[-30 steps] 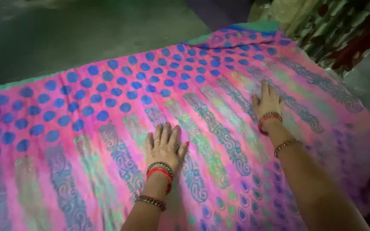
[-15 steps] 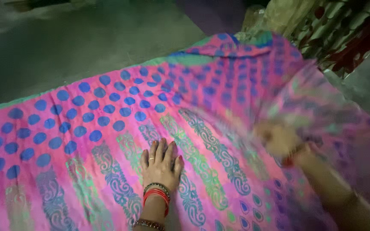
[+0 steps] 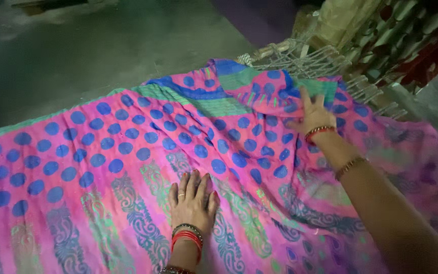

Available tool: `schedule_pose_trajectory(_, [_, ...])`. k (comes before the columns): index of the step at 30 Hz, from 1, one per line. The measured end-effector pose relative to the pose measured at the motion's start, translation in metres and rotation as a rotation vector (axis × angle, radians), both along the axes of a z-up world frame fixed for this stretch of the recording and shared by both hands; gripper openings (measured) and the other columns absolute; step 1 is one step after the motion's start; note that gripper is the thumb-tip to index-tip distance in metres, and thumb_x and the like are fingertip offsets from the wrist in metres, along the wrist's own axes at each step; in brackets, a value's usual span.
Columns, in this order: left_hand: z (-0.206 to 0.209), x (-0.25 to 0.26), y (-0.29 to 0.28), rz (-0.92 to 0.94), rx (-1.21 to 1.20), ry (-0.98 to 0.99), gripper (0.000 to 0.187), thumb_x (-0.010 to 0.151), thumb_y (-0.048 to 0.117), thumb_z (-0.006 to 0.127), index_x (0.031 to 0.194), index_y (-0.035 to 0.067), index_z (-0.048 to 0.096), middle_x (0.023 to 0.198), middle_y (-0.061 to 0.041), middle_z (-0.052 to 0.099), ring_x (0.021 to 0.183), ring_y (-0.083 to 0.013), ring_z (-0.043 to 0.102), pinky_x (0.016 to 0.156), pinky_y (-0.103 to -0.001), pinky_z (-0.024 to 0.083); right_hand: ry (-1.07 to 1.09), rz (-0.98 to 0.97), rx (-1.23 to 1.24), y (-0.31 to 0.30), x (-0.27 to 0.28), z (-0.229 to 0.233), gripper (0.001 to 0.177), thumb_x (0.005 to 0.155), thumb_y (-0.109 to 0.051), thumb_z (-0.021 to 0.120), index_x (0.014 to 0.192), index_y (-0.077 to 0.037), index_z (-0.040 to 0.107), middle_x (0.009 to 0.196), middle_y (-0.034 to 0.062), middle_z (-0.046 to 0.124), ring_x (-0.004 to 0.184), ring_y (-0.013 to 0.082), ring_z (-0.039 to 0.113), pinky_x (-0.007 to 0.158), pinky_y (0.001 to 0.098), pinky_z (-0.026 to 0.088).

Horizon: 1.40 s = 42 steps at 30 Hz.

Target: The person folds a light gray towel on a bed with a pink patterned sheet, then smooths the sheet and places a red and beige pillow on it. The person then spreads a blue floral sheet over the bed and smooths it out.

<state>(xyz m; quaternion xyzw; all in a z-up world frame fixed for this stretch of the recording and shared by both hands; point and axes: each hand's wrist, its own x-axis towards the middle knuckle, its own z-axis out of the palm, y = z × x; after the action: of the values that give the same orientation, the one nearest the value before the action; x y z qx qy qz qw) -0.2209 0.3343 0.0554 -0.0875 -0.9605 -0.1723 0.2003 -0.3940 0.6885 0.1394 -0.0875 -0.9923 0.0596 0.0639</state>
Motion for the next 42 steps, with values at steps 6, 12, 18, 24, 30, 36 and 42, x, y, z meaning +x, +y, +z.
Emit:
schedule_pose_trajectory(6, [-0.003, 0.0, 0.001, 0.006, -0.009, -0.053, 0.055, 0.093, 0.042, 0.053, 0.143, 0.019, 0.053, 0.151, -0.011, 0.048, 0.145, -0.0282, 0.034, 0.119, -0.054, 0.018, 0.134, -0.06, -0.099, 0.041, -0.088, -0.038, 0.05, 0.087, -0.029, 0.07, 0.135, -0.019, 0.064, 0.131, 0.027, 0.061, 0.111, 0.0483, 0.064, 0.09, 0.0552, 0.054])
schedule_pose_trajectory(12, [0.001, -0.001, 0.001, 0.001, -0.001, -0.071, 0.056, 0.092, 0.041, 0.054, 0.143, 0.018, 0.054, 0.151, -0.01, 0.047, 0.145, -0.0287, 0.033, 0.119, -0.054, 0.017, -0.038, 0.514, -0.301, -0.037, 0.004, -0.045, 0.035, 0.082, -0.024, 0.066, 0.111, -0.004, 0.067, 0.096, 0.0173, 0.075, 0.087, 0.033, 0.073, 0.075, 0.0457, 0.057])
schedule_pose_trajectory(18, [0.007, -0.004, -0.001, 0.008, -0.12, -0.245, 0.043, 0.085, 0.043, 0.059, 0.114, 0.012, 0.069, 0.161, -0.013, 0.039, 0.15, -0.0288, 0.028, 0.119, -0.054, 0.015, -0.614, 0.527, 0.049, -0.123, 0.162, 0.001, 0.126, 0.072, -0.057, 0.084, 0.165, -0.022, 0.006, 0.112, 0.0198, 0.07, 0.104, 0.0368, 0.068, 0.089, 0.0466, 0.054])
schedule_pose_trajectory(24, [0.003, -0.001, 0.002, -0.014, 0.04, 0.004, 0.04, 0.09, 0.039, 0.058, 0.113, 0.01, 0.073, 0.152, -0.014, 0.046, 0.146, -0.0301, 0.032, 0.12, -0.056, 0.017, 0.334, 0.612, 0.154, -0.103, 0.135, -0.007, 0.14, 0.044, -0.064, 0.088, 0.156, -0.012, 0.021, 0.134, 0.0292, 0.062, 0.114, 0.0492, 0.063, 0.083, 0.0589, 0.051])
schedule_pose_trajectory(30, [0.009, 0.001, 0.0, 0.011, -0.097, -0.327, 0.04, 0.09, 0.043, 0.057, 0.113, 0.014, 0.072, 0.161, -0.013, 0.039, 0.151, -0.0275, 0.027, 0.122, -0.054, 0.014, -0.266, 0.53, -0.206, -0.096, 0.138, -0.068, 0.111, 0.067, -0.042, 0.084, 0.158, -0.017, 0.025, 0.126, 0.0205, 0.063, 0.11, 0.0431, 0.066, 0.09, 0.049, 0.055])
schedule_pose_trajectory(36, [0.007, 0.001, 0.002, -0.002, 0.016, -0.073, 0.048, 0.093, 0.039, 0.054, 0.132, 0.012, 0.061, 0.152, -0.012, 0.047, 0.146, -0.029, 0.033, 0.12, -0.055, 0.018, -0.399, 0.562, 0.001, -0.086, 0.12, -0.053, 0.077, 0.073, -0.05, 0.084, 0.133, -0.016, 0.052, 0.132, 0.0122, 0.065, 0.123, 0.0365, 0.064, 0.104, 0.0481, 0.051])
schedule_pose_trajectory(42, [-0.006, -0.002, -0.001, -0.006, 0.02, -0.005, 0.055, 0.091, 0.04, 0.054, 0.14, 0.014, 0.057, 0.15, -0.012, 0.049, 0.144, -0.029, 0.034, 0.119, -0.056, 0.018, -0.222, 0.388, -0.043, -0.079, 0.092, -0.012, 0.153, 0.044, -0.054, 0.104, 0.163, -0.016, 0.016, 0.159, 0.0298, 0.024, 0.142, 0.0495, 0.025, 0.111, 0.0544, 0.03])
